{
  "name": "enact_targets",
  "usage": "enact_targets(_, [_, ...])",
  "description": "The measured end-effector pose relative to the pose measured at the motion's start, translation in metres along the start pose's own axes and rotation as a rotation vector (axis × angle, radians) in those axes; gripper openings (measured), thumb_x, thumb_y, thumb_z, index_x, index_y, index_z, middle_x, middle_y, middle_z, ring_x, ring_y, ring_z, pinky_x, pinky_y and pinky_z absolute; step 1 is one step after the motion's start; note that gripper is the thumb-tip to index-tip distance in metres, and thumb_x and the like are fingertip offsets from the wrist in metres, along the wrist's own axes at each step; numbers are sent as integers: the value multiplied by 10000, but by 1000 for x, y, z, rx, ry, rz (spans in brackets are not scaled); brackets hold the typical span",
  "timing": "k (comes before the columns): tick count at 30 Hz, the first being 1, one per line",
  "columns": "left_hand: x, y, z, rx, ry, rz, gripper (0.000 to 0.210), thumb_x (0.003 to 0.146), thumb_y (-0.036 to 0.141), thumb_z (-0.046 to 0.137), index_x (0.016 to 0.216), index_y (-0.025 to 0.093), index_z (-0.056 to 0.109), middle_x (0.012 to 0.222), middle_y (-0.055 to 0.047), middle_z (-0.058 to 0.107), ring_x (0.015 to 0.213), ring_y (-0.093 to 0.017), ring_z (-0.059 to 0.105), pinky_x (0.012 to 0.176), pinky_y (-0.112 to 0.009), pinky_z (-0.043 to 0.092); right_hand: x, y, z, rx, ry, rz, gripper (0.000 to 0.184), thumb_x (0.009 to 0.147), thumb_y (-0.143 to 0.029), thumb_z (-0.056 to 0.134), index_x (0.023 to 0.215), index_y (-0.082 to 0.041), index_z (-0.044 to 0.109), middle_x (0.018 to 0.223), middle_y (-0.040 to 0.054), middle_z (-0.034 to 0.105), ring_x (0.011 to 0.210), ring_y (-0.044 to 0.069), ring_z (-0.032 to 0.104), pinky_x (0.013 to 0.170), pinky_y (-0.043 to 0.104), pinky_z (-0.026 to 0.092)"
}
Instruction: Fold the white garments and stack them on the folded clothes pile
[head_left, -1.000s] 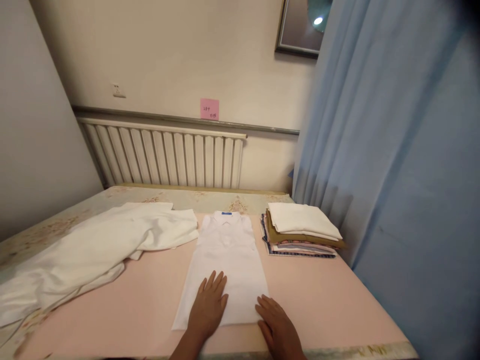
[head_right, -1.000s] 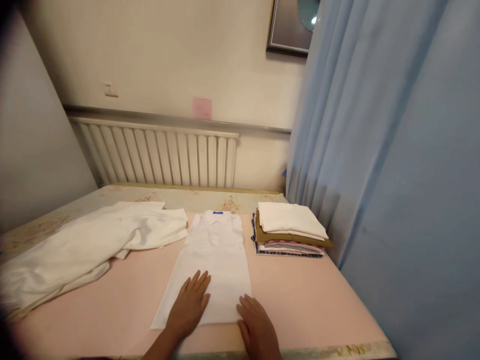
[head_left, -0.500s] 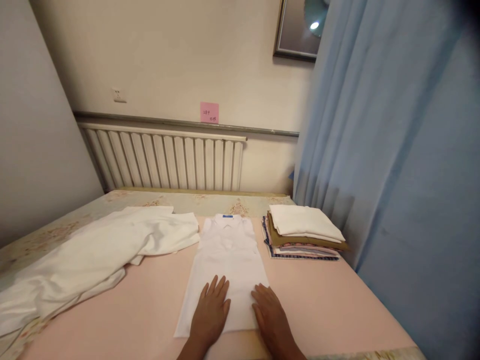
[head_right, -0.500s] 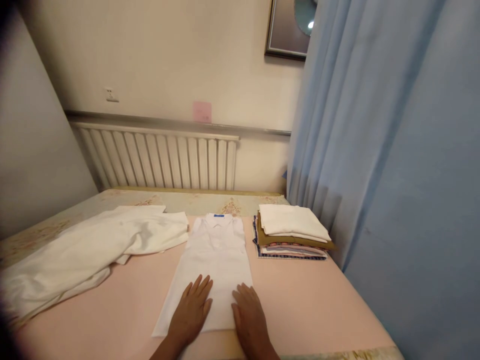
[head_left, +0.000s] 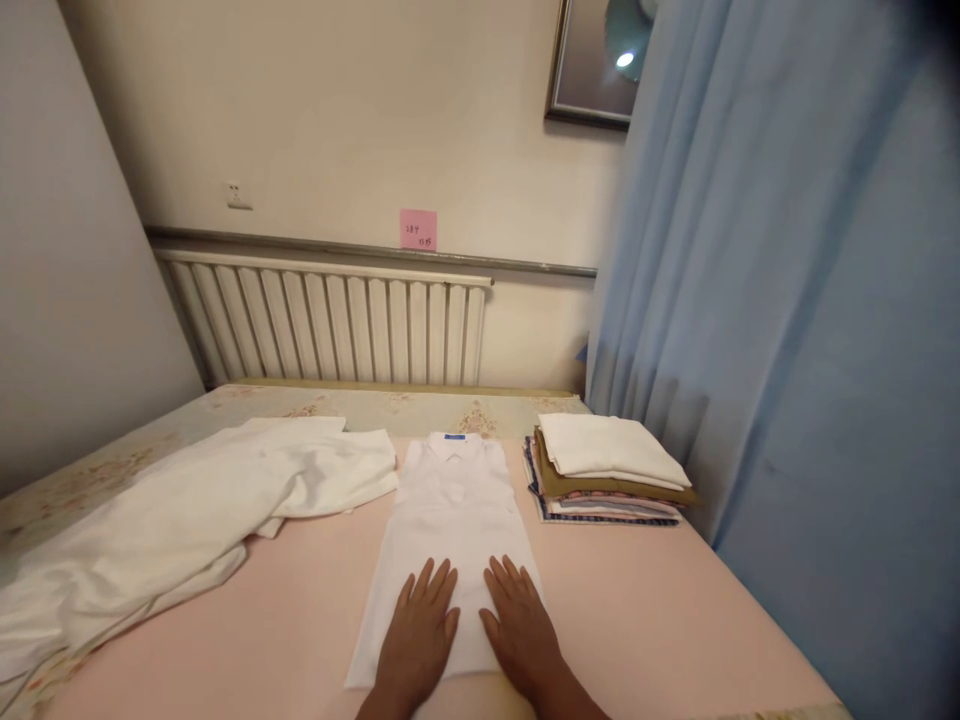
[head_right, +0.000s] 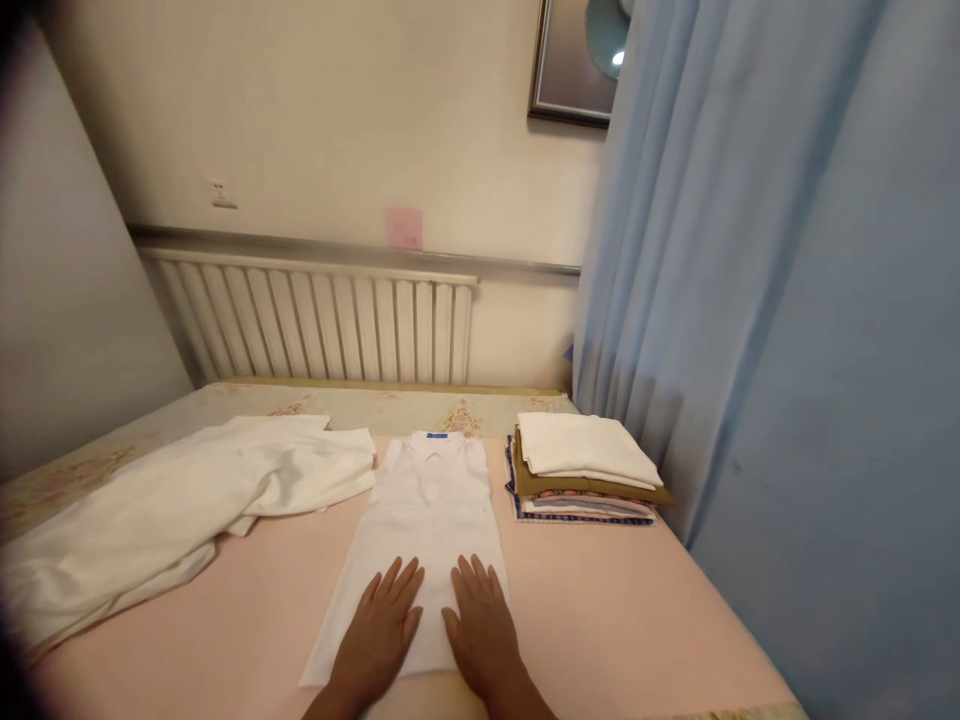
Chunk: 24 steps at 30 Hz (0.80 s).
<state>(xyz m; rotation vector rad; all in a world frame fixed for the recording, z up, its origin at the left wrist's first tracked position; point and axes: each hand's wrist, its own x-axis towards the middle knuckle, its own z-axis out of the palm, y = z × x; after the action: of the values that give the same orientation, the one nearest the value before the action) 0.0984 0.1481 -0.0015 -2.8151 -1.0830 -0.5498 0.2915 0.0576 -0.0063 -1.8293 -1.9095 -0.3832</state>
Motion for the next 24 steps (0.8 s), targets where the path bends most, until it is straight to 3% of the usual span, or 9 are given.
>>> enact_targets(5, [-9, -18, 2, 40, 14, -50, 498, 966, 391, 297, 1455, 299, 329, 1524, 15, 346, 1415, -235, 284, 1127, -487, 288, -1, 2, 0, 3, -7, 52, 440, 954, -357, 462, 1369, -212, 490, 1465, 50, 425, 1378, 252, 340, 1125, 460, 295])
enact_targets(13, [-22, -60, -2, 94, -66, -194, 540, 955, 449, 267, 1442, 240, 369, 1518, -16, 349, 1414, -247, 288, 1127, -485, 267, 0, 3, 1, 8, -31, 73, 442, 953, -359, 459, 1374, -226, 486, 1468, 32, 421, 1377, 251, 341, 1125, 448, 293])
enact_targets(20, [-22, -61, -6, 119, -73, -236, 534, 942, 419, 283, 1422, 224, 416, 1511, -29, 363, 1411, -252, 294, 1130, -487, 245, 0, 1, -3, 8, -26, 77, 438, 948, -347, 467, 1370, -231, 489, 1467, 27, 425, 1378, 246, 338, 1131, 445, 281])
enact_targets(24, [-10, -55, -17, 146, -109, -277, 504, 923, 340, 316, 1372, 192, 491, 1463, -82, 443, 1374, -283, 361, 1118, -558, 220, 0, -1, -1, 7, -24, 87, 431, 943, -345, 473, 1355, -226, 509, 1453, 35, 444, 1371, 258, 349, 1126, 452, 283])
